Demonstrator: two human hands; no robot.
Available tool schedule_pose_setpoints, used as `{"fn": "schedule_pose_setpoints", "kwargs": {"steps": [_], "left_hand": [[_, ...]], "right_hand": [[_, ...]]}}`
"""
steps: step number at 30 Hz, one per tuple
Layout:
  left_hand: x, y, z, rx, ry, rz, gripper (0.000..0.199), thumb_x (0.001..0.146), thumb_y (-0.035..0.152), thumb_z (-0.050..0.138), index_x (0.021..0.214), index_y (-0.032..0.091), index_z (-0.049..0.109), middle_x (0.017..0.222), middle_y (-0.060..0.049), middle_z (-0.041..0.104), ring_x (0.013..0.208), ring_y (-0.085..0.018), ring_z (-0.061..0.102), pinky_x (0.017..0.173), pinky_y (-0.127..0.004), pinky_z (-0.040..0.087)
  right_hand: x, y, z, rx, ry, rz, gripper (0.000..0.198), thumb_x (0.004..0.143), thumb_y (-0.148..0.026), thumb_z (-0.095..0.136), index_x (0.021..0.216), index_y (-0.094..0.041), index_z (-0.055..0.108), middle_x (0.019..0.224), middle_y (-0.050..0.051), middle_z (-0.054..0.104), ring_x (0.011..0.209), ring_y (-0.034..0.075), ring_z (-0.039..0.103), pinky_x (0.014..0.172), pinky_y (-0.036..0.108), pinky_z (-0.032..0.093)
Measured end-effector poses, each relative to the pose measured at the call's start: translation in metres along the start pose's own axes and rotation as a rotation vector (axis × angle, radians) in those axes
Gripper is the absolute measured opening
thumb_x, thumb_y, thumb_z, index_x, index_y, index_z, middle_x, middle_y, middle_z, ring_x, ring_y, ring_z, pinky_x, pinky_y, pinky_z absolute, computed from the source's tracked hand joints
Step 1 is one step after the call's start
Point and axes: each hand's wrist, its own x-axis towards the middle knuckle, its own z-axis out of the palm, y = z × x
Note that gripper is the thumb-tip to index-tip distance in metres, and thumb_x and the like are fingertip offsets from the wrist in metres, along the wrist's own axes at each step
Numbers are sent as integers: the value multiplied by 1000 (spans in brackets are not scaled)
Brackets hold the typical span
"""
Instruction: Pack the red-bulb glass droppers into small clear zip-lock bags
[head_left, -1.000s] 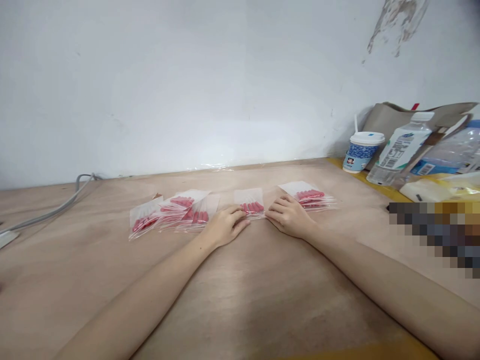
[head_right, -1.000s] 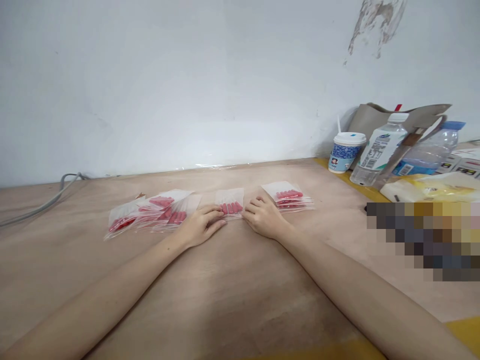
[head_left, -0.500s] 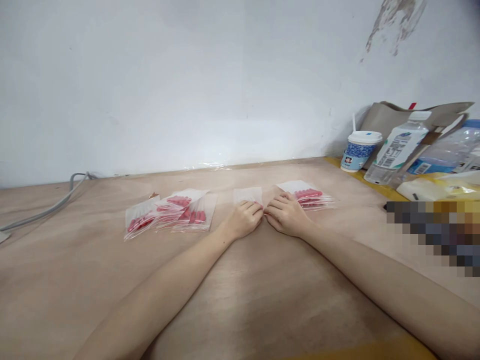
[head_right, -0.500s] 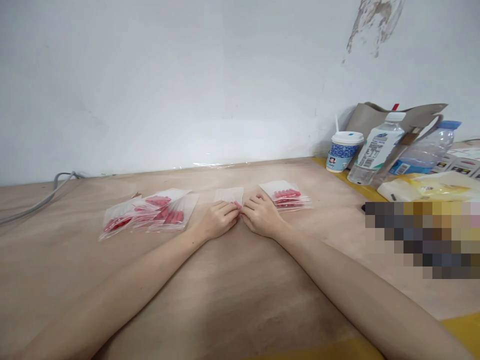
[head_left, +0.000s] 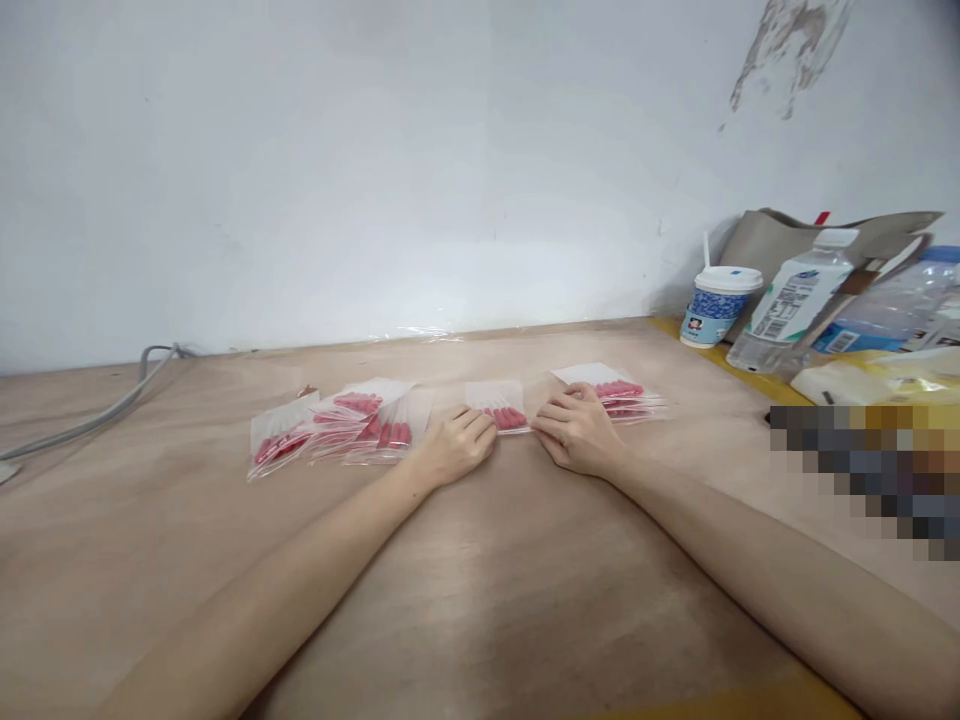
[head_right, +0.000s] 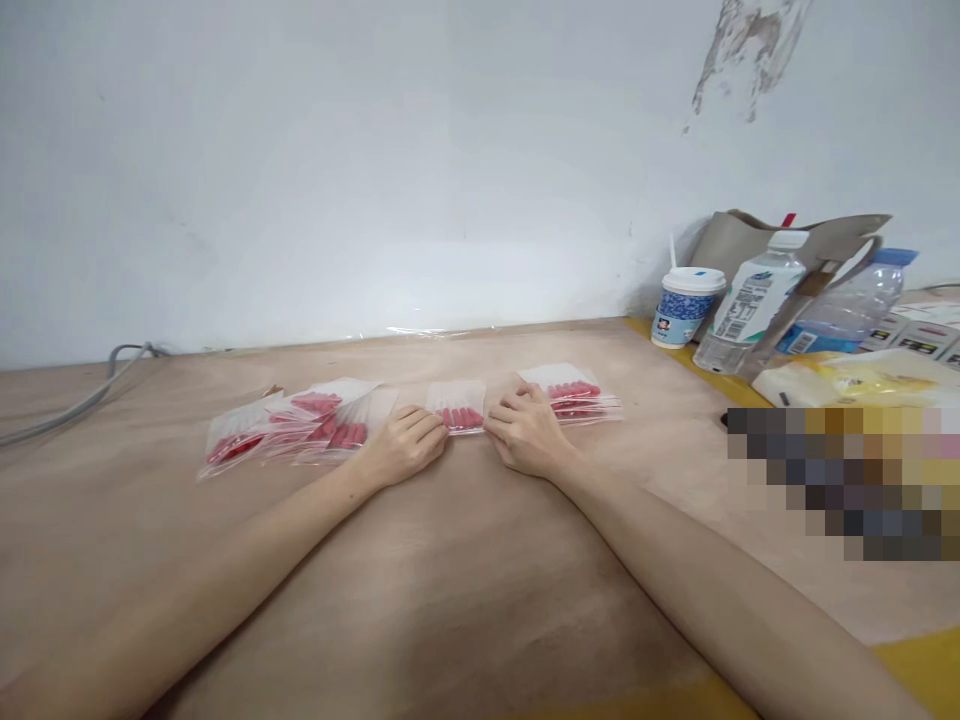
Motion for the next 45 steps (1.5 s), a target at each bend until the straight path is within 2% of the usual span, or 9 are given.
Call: {"fn": "schedule_pose_setpoints", "kwargs": {"steps": [17,20,24,29,31,34,37,41,45], "left_hand": [[-21,3,-20,26,-128,-170,21,89,11,43,75,10,59,70,-8,60,65,-20,55,63,-31,42],[-20,6,-20,-36,-152,-187,19,91,20,43,91,13,60,77,-6,62,73,-19,57,69,-30,43],[-19,1,-27,-85,-173,-323,35,92,39,40,111,15,56,96,-8,62,90,-21,56,81,-32,42],[-33,-46,-54,-68,-245,-600,39,89,40,36,105,15,63,108,-14,58,101,-31,51,87,-46,38],[-44,-70,-68,-84,-319,-696,46,85,50,38,106,19,63,112,-14,55,106,-34,49,86,-49,38],[-61,-96,-85,-265,-668,-926,68,67,68,50,120,25,53,130,-10,43,118,-34,40,93,-45,36],[-72,-108,-89,-411,-817,-934,82,58,69,57,127,26,47,133,-8,41,115,-31,45,91,-36,40],[-74,-108,-80,-349,-770,-878,63,62,60,56,117,27,57,120,-5,54,102,-27,56,83,-31,44],[-68,-102,-72,-266,-661,-832,37,79,47,42,98,28,68,109,-3,62,96,-25,59,80,-31,43]], "right_hand": [[-4,-1,0,41,-52,75,15,83,-24,50,86,-19,64,81,3,66,78,16,54,76,34,30],[0,-10,5,73,-96,140,23,83,-30,51,102,-20,61,100,6,64,84,18,55,71,31,33],[6,-19,15,102,-152,253,19,85,-17,44,87,-20,62,92,6,66,75,17,57,63,28,36],[10,-2,12,325,42,566,15,87,-21,39,86,-18,55,87,8,65,77,19,60,65,29,44],[9,12,3,399,135,668,16,88,-26,39,84,-20,53,91,8,66,79,19,61,66,31,46],[-2,34,-13,369,193,729,17,86,-30,40,86,-20,54,101,9,65,85,21,62,68,34,48],[-23,51,-27,294,129,721,16,82,-25,42,90,-20,56,104,10,63,90,22,61,70,34,49],[-47,58,-40,112,-163,653,24,72,-16,45,93,-18,57,103,10,63,91,25,60,76,38,46],[-45,42,-44,-54,-75,533,26,69,-21,52,93,-20,60,106,10,60,100,29,53,86,46,36]]}}
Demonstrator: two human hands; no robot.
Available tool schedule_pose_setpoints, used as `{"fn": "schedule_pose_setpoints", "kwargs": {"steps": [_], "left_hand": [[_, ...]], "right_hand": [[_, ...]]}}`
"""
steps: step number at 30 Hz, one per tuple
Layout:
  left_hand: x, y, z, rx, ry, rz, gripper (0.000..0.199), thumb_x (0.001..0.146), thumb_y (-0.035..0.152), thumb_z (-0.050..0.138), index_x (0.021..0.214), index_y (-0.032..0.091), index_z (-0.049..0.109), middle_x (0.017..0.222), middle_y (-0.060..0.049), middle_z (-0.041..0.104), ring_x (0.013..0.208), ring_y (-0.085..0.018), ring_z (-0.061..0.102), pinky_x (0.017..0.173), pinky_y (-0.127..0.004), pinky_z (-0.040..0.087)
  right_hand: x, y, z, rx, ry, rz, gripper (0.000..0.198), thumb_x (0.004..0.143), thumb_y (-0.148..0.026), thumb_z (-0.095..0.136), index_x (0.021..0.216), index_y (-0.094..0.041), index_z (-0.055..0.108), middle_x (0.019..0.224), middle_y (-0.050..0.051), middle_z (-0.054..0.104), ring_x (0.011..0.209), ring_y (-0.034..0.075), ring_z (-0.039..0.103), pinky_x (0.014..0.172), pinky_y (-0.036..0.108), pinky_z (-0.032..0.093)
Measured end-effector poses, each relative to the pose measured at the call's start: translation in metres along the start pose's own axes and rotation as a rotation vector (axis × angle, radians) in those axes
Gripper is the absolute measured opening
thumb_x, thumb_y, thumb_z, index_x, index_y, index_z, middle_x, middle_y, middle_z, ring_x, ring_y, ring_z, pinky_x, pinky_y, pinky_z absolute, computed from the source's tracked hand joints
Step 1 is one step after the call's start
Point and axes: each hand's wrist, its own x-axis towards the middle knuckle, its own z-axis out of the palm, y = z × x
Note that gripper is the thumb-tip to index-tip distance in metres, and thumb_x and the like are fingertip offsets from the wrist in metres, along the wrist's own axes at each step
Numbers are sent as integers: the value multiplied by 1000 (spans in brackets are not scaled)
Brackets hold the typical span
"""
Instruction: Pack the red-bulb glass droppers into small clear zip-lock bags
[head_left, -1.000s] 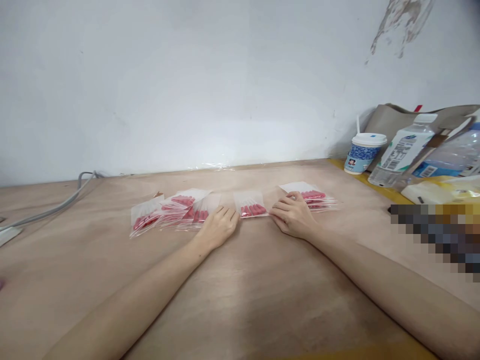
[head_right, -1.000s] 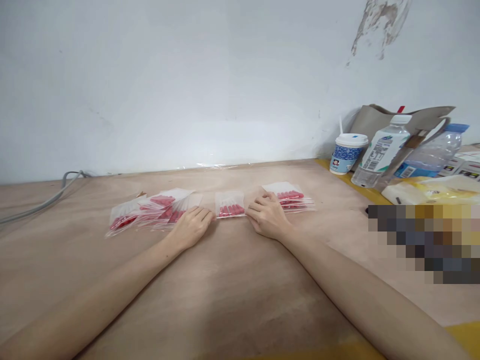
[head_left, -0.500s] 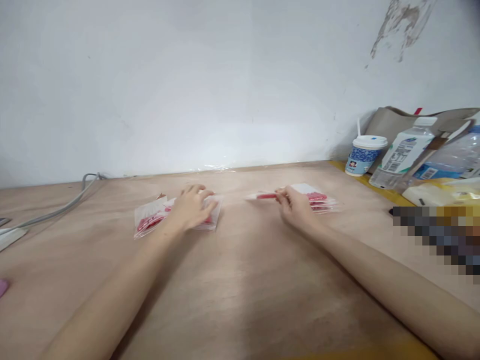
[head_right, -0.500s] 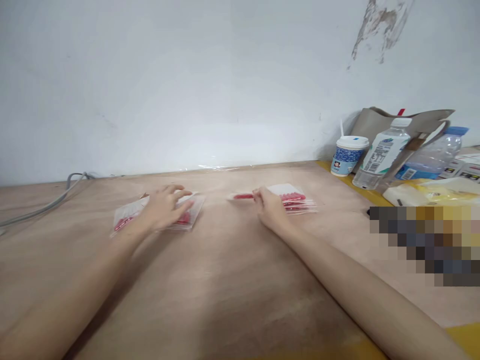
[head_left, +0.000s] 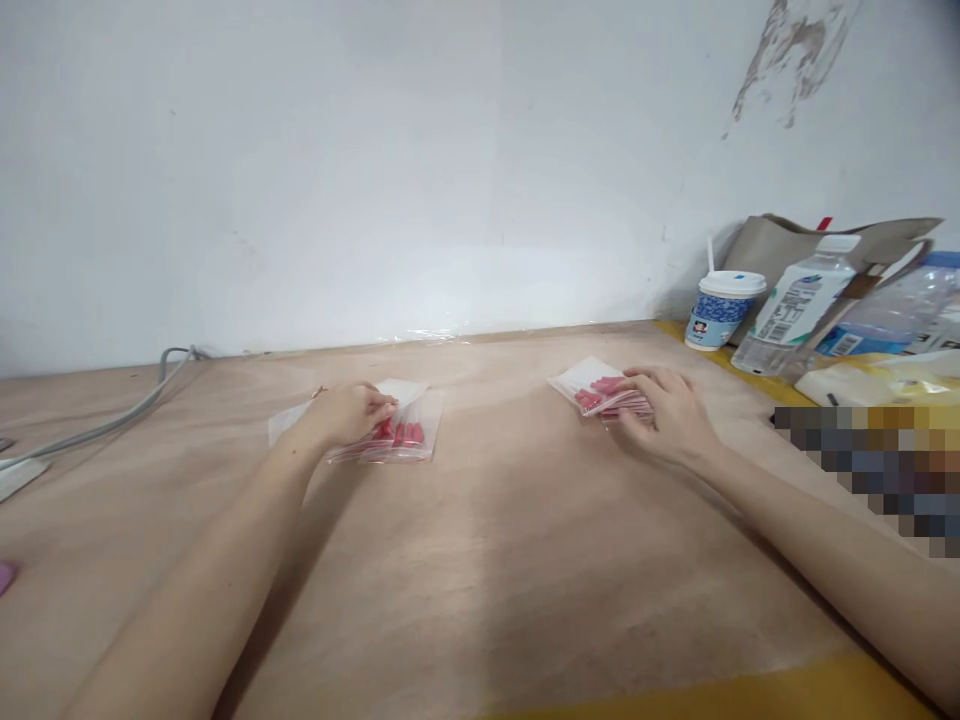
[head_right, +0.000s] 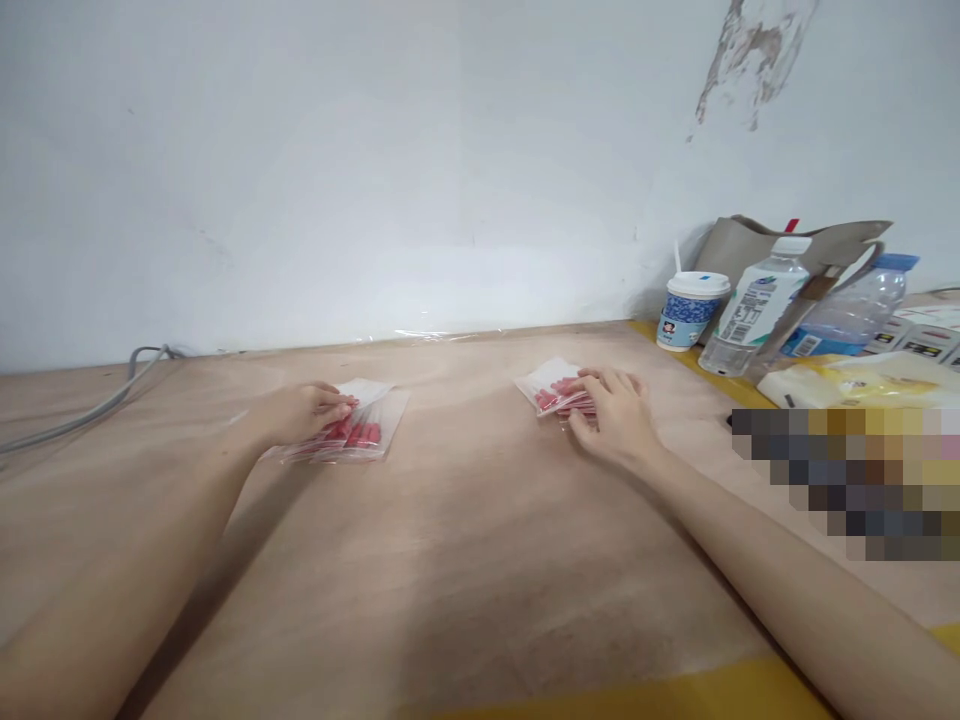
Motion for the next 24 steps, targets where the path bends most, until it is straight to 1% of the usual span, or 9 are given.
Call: {"fn": "schedule_pose_setpoints", "kwargs": {"steps": [3,5,7,11,14,16,19,21,24], "left_hand": [[-1,13,4,28,121,58,36,86,39,36,91,24,69,105,-5,63,97,-28,58,79,-35,43],[-1,28,9,27,186,115,34,88,34,35,93,23,68,104,-6,64,96,-27,58,79,-35,42],[1,51,19,14,235,172,32,90,31,36,95,22,66,102,-6,64,94,-25,59,78,-34,43],[8,109,46,-30,302,285,27,90,29,40,96,19,65,99,-8,64,90,-23,61,78,-34,45],[8,139,61,-85,353,359,27,89,28,43,108,16,59,107,-10,61,97,-23,58,85,-35,44],[2,142,65,-129,391,385,38,86,34,48,118,13,51,115,-12,57,107,-25,52,92,-39,40],[-14,127,66,-189,412,423,54,80,42,56,123,12,47,122,-13,52,112,-26,48,94,-40,41],[-23,114,67,-228,410,440,45,81,37,55,121,16,51,121,-11,53,109,-24,52,91,-38,44],[-29,104,72,-284,419,442,35,85,27,50,117,15,56,117,-12,57,106,-24,55,89,-39,46]], "right_hand": [[2,-28,4,60,74,-165,16,71,-17,52,84,-20,61,96,8,62,93,25,54,86,45,33],[5,-49,11,121,35,-281,15,72,-13,50,81,-19,60,93,8,62,88,23,53,84,43,35],[8,-69,20,207,-43,-351,17,73,-11,48,84,-18,60,91,9,61,85,21,53,79,38,39],[16,-98,38,327,-173,-307,20,77,-13,46,94,-16,57,92,9,61,83,19,55,71,30,43],[17,-101,46,366,-204,-230,27,76,-16,51,103,-15,53,95,9,60,80,18,56,68,29,44],[15,-95,48,401,-189,-182,30,74,-19,55,103,-15,53,94,8,60,76,17,57,65,28,45],[13,-85,48,464,-159,-155,27,75,-21,56,101,-15,55,91,8,60,71,16,57,62,28,46],[13,-82,49,516,-155,-197,24,77,-20,54,102,-17,56,93,8,61,73,15,57,64,27,47],[15,-83,53,561,-180,-289,24,80,-21,54,104,-19,58,94,7,62,75,15,58,66,27,47]]}}
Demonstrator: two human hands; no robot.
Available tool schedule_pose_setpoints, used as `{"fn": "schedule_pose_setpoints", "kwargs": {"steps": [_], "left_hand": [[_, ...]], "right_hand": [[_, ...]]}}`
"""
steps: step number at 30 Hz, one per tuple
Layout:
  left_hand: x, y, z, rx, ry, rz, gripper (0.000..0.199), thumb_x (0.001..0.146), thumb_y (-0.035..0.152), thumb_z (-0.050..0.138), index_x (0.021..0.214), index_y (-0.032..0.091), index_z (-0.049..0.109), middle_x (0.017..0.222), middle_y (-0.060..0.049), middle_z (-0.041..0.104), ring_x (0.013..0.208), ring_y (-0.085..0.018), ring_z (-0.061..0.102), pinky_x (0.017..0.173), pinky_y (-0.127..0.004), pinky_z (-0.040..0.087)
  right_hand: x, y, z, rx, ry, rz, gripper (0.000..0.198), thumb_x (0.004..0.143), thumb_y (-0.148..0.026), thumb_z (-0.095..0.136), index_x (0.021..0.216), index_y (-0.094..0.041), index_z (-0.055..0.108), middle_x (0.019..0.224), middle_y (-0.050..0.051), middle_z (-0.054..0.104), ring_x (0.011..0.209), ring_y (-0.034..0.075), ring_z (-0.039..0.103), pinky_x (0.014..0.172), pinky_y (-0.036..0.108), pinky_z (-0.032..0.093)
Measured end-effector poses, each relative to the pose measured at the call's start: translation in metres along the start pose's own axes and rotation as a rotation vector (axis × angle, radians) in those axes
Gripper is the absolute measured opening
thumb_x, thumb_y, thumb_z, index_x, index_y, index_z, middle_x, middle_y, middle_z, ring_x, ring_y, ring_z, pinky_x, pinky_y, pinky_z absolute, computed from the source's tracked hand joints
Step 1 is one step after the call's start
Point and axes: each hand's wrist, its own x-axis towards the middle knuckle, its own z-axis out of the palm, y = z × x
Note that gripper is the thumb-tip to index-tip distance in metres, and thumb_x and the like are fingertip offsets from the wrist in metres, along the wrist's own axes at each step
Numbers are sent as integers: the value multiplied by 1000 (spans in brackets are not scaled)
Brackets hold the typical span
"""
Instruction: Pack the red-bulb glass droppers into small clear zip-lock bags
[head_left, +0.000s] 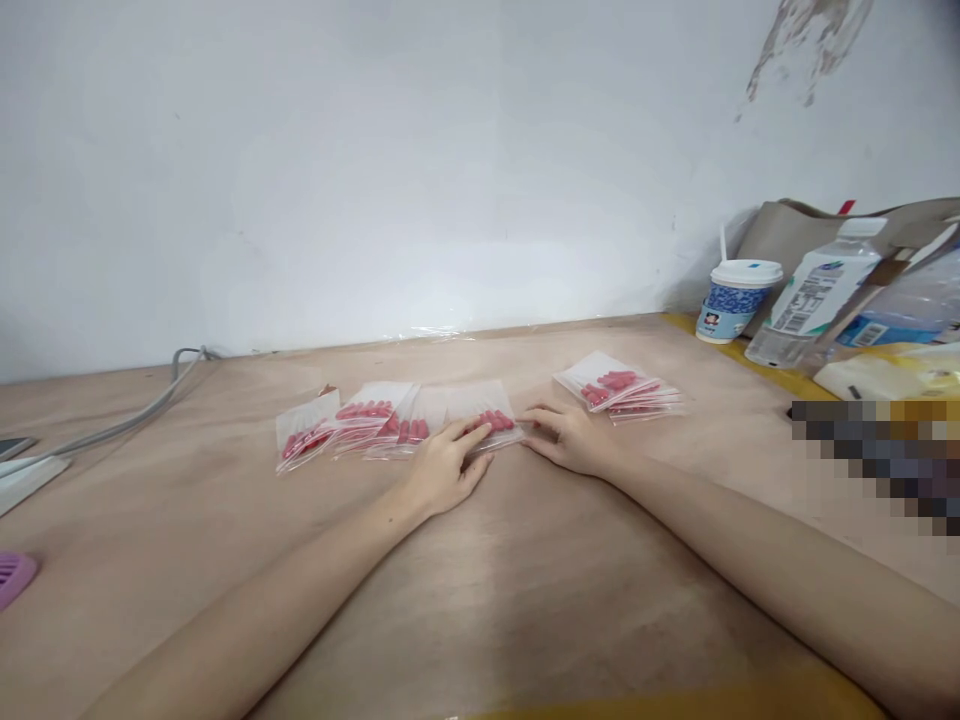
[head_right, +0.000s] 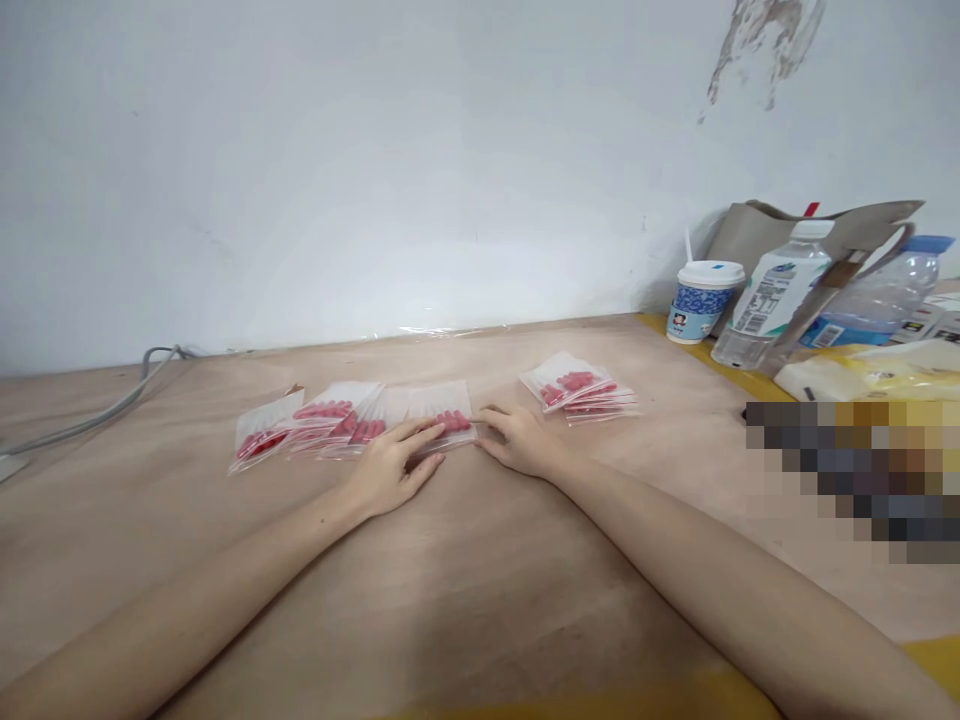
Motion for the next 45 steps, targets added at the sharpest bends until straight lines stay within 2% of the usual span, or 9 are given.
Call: {"fn": "schedule_pose_setpoints", "kwargs": {"steps": [3,9,18,24,31,45], "left_hand": [[4,-3,6,-50,-3,28,31,86,22,48,113,15,59,116,-11,59,107,-22,55,92,-38,45],[13,-7,11,-132,-10,80,29,84,20,50,112,18,60,116,-8,59,108,-19,55,92,-35,46],[11,-6,11,-105,35,81,28,84,21,51,110,16,59,112,-9,60,102,-19,58,89,-34,47],[29,4,21,-35,52,162,20,83,18,52,101,18,61,98,-6,63,94,-19,58,84,-35,47],[41,11,31,60,76,216,14,85,18,48,84,16,62,88,-6,65,84,-19,60,77,-33,48],[43,11,31,159,85,303,18,86,17,45,81,14,62,83,-7,65,78,-19,61,74,-32,46]], "right_hand": [[2,0,4,-18,-26,-35,20,82,-22,52,99,-20,62,90,5,64,75,14,60,66,26,47],[-1,-3,1,-172,33,-62,16,82,-15,50,82,-20,66,83,3,66,72,13,61,64,23,45],[-1,-5,-4,-310,14,-70,19,84,-16,46,80,-17,65,80,5,66,75,16,58,67,27,40],[2,-7,-4,-430,-11,-99,16,84,-16,48,76,-16,63,72,4,64,71,15,57,66,30,32],[-1,-5,-5,-386,56,-93,14,85,-22,51,79,-18,63,76,2,67,75,15,57,69,30,34],[2,-8,-5,-430,-3,-110,19,86,-23,45,79,-17,61,76,4,63,77,17,52,72,32,30]]}}
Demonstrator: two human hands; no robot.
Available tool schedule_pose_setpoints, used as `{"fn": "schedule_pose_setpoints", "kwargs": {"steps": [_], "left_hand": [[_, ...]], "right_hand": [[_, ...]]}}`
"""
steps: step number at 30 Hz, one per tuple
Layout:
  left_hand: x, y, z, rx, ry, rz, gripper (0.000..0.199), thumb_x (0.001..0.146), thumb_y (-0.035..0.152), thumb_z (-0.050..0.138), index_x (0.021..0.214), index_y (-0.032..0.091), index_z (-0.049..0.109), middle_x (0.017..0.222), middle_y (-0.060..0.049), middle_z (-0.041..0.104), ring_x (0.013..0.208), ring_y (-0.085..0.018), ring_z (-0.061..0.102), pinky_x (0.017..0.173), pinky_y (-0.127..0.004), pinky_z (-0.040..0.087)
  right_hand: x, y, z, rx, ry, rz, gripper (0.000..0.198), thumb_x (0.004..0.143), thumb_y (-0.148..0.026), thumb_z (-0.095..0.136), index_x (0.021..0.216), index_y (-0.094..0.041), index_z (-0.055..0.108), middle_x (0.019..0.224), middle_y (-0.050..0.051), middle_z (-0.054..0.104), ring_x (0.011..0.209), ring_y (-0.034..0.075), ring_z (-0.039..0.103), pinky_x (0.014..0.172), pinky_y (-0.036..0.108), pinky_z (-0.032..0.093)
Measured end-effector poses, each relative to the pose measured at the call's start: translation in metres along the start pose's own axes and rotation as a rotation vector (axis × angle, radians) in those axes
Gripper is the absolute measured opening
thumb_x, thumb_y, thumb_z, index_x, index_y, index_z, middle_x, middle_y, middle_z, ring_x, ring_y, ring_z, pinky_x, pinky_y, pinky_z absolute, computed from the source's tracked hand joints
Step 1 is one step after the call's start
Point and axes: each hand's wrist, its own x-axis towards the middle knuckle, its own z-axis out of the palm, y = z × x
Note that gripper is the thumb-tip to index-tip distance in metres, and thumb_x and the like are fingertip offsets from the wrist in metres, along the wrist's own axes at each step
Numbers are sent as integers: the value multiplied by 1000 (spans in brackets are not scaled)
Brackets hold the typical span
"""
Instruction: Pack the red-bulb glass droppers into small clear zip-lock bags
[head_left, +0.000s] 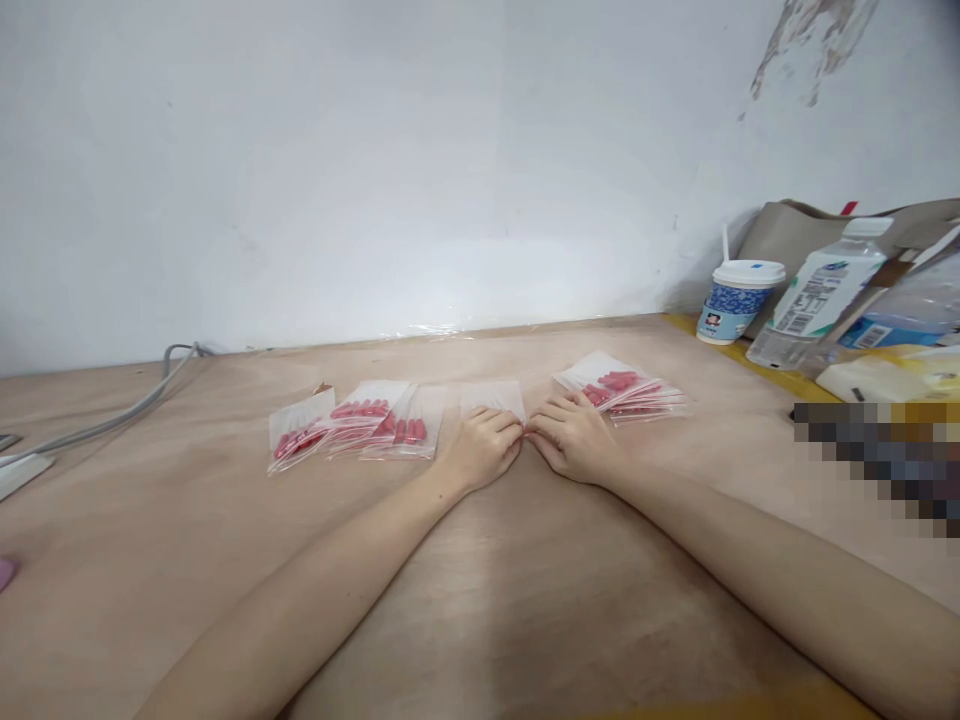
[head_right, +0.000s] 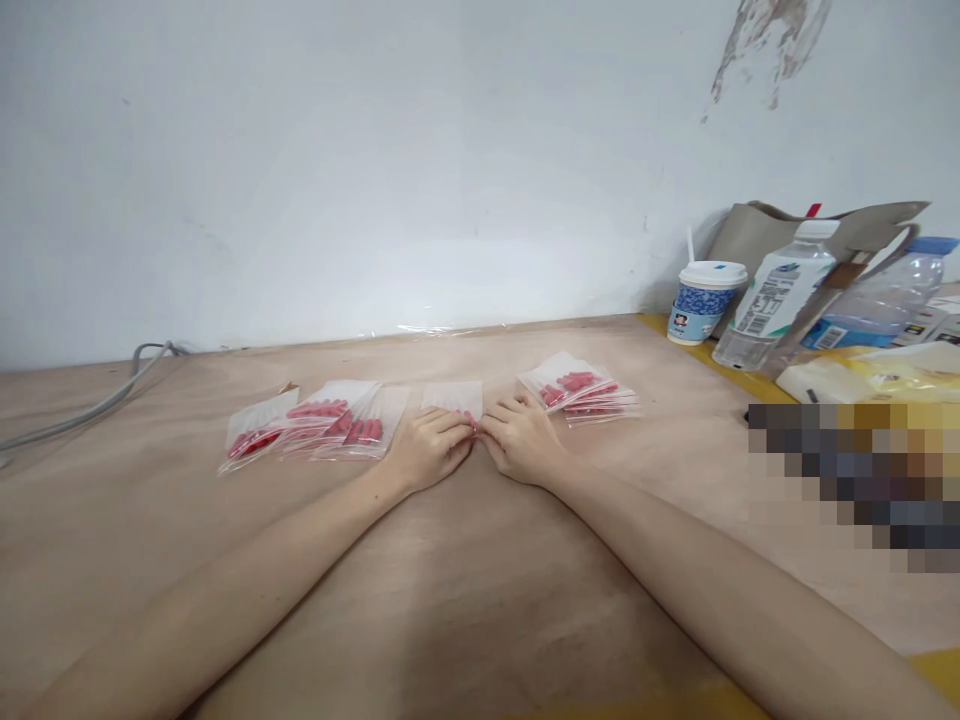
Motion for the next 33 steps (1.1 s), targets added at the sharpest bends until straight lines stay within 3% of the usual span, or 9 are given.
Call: {"fn": "schedule_pose_setpoints", "kwargs": {"steps": [10,16,27,33], "left_hand": [[0,-3,-2,6,26,22,16,85,18,47,82,15,62,85,-5,66,80,-18,60,72,-30,43],[-7,-7,-12,28,29,5,20,86,17,45,73,15,59,78,-5,65,75,-17,58,75,-32,41],[-36,-17,-37,95,-23,-23,22,88,17,41,75,15,59,77,-5,63,74,-17,56,77,-32,40],[-38,-16,-41,138,-72,-73,25,89,20,41,70,14,57,70,-6,60,70,-19,54,73,-33,41]], "right_hand": [[0,0,2,5,49,-23,19,85,-21,47,76,-17,62,74,3,64,76,15,52,76,33,29],[0,1,-2,-31,55,-20,18,84,-21,47,74,-16,61,72,3,63,77,15,51,81,36,26],[-4,2,-4,-1,64,8,18,84,-20,46,75,-18,61,71,1,63,79,15,51,87,36,23],[-5,3,-4,6,71,9,17,83,-19,47,75,-18,62,71,1,63,78,15,51,85,36,24]]}}
